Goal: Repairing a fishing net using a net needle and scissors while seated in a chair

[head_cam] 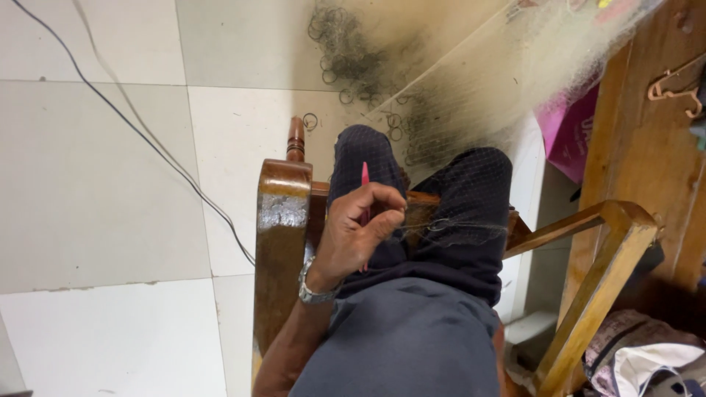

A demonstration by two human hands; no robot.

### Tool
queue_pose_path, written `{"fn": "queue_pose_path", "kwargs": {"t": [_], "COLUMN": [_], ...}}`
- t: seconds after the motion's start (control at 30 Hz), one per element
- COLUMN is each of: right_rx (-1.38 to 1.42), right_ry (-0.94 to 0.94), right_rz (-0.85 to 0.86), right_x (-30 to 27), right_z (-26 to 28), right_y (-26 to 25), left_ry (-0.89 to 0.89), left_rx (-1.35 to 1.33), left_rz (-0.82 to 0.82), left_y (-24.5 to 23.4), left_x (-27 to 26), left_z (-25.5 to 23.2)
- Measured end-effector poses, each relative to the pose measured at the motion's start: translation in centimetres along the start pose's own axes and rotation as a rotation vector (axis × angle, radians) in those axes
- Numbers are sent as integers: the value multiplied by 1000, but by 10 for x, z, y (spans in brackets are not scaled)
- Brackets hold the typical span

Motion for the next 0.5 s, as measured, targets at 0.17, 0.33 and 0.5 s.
{"fn": "queue_pose_path", "kwargs": {"t": [0.17,0.33,0.5], "right_rx": [7,279,396], "right_ry": [-3,74,-157], "right_rz": [-42,-5,-61], "right_x": [9,-33,-48], "right_z": [79,204,287], "right_y": [-26,-66,-105], "left_ry": [-34,-2,-8], "left_rx": [18,64,199], "left_rz": [101,54,-100], "left_y": [2,2,-1], "left_x": [-5,-4,0], "left_z": [-14,-17,-8]}}
Point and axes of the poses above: each hand's wrist, its own x-axis towards the middle knuckle, its own y-axis out of the palm, z = x × y, the point moved 7 cm from there along x, towards the middle knuckle, and after that the axes turned 6 degrees about -y, right-handed, at the moved point
